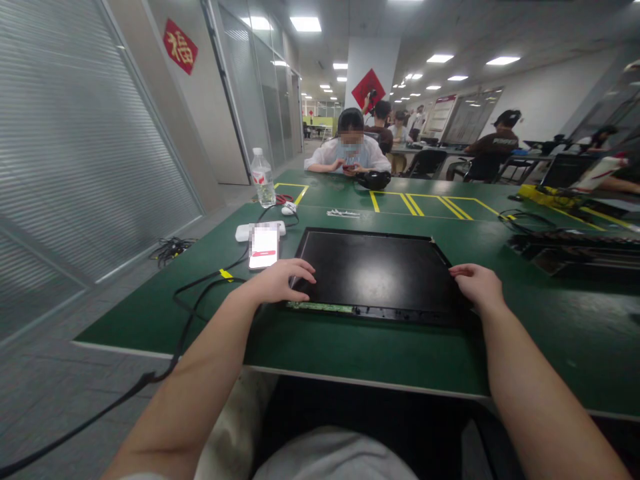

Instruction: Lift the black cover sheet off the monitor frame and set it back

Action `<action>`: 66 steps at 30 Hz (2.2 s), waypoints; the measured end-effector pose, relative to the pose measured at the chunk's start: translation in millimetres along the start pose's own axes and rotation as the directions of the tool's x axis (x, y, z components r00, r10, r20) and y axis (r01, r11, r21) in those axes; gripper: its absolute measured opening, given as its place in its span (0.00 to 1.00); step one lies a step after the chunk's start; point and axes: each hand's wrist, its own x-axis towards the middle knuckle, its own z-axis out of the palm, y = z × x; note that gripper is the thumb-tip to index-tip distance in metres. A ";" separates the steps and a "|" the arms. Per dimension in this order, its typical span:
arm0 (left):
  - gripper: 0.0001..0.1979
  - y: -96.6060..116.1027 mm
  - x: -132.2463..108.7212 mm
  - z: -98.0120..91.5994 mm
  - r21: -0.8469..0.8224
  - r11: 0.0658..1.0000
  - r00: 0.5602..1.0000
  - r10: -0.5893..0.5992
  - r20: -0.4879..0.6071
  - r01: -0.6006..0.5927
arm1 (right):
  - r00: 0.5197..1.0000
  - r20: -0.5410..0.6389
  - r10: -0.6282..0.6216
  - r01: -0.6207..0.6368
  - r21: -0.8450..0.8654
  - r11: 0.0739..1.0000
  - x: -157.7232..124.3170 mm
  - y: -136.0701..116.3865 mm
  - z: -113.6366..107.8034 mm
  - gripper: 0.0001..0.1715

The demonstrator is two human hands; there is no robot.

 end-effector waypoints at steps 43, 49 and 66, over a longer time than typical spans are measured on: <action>0.13 9.5 -1.6 -3.9 0.019 1.000 1.000 0.016 -0.004 -0.016 | 0.999 -0.027 -0.038 0.037 -0.037 0.999 2.8 5.7 1.9 0.10; 0.14 8.9 -2.6 -4.0 -0.012 1.000 1.000 0.008 -0.001 -0.008 | 0.998 -0.035 -0.042 0.042 -0.020 0.999 6.6 10.1 3.9 0.09; 0.17 -10.3 -5.3 13.1 0.146 0.884 0.878 -0.397 -0.265 0.444 | 1.000 0.020 -0.022 0.022 0.002 1.000 3.2 6.3 4.0 0.17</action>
